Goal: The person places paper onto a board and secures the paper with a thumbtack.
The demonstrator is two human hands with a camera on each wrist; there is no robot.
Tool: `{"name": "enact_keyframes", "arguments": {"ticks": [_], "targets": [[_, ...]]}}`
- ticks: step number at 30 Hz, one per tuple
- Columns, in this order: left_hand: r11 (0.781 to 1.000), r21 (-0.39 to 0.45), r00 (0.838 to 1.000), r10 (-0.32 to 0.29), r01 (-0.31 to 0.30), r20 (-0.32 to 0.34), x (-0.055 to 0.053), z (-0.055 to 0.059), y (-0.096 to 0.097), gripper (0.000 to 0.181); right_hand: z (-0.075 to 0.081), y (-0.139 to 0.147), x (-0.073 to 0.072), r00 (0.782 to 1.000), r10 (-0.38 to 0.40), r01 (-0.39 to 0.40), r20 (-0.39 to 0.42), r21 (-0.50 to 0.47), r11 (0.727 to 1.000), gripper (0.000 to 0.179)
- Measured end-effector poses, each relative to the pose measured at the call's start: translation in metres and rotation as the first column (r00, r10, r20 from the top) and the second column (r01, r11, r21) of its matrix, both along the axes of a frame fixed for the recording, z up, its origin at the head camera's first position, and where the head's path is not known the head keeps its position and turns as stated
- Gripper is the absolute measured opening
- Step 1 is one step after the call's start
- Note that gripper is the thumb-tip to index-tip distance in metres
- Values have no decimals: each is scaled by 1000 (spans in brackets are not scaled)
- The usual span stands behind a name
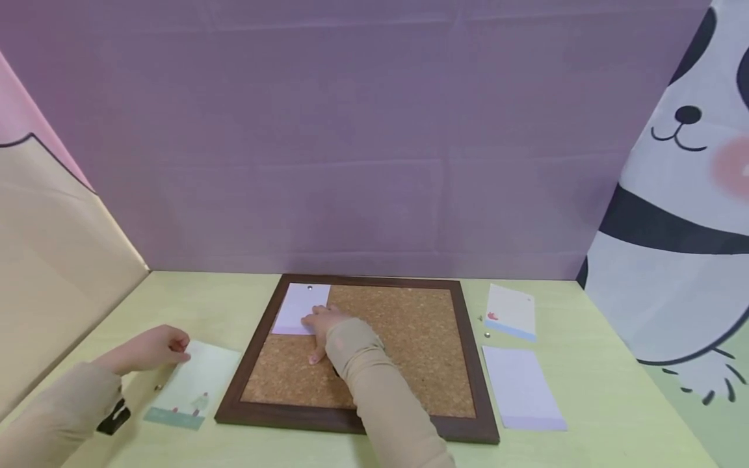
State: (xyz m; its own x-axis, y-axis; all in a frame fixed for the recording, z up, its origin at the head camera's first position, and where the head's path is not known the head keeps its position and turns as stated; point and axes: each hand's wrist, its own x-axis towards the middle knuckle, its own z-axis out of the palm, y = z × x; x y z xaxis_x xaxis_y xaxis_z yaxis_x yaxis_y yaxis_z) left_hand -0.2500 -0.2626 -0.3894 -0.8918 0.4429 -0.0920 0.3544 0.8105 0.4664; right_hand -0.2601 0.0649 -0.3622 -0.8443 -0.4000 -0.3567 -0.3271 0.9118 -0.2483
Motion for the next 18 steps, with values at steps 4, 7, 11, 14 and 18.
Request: {"name": "enact_keyframes", "arguments": {"ticks": [4, 7, 11, 14, 18], "targets": [[999, 29, 1000, 17, -17, 6, -1, 1, -3, 29, -1, -1, 0, 1000, 11, -11, -6, 8, 1000, 83], [999, 41, 999, 30, -30, 16, -3, 4, -4, 20, -1, -1, -1, 1000, 23, -22, -7, 17, 1000, 82], [996, 77, 998, 42, -45, 40, -5, 6, -4, 12, -2, -1, -2, 1000, 19, -19, 3, 16, 1000, 83], [992, 110, 996, 56, -63, 69, -7, 5, -3, 11, -3, 0, -3, 1000, 20, -20, 3, 15, 1000, 83], [984, 158, 994, 68, -81, 89, -9, 4, -3, 10, -3, 1, -2, 1000, 20, -20, 0, 17, 1000, 83]]}}
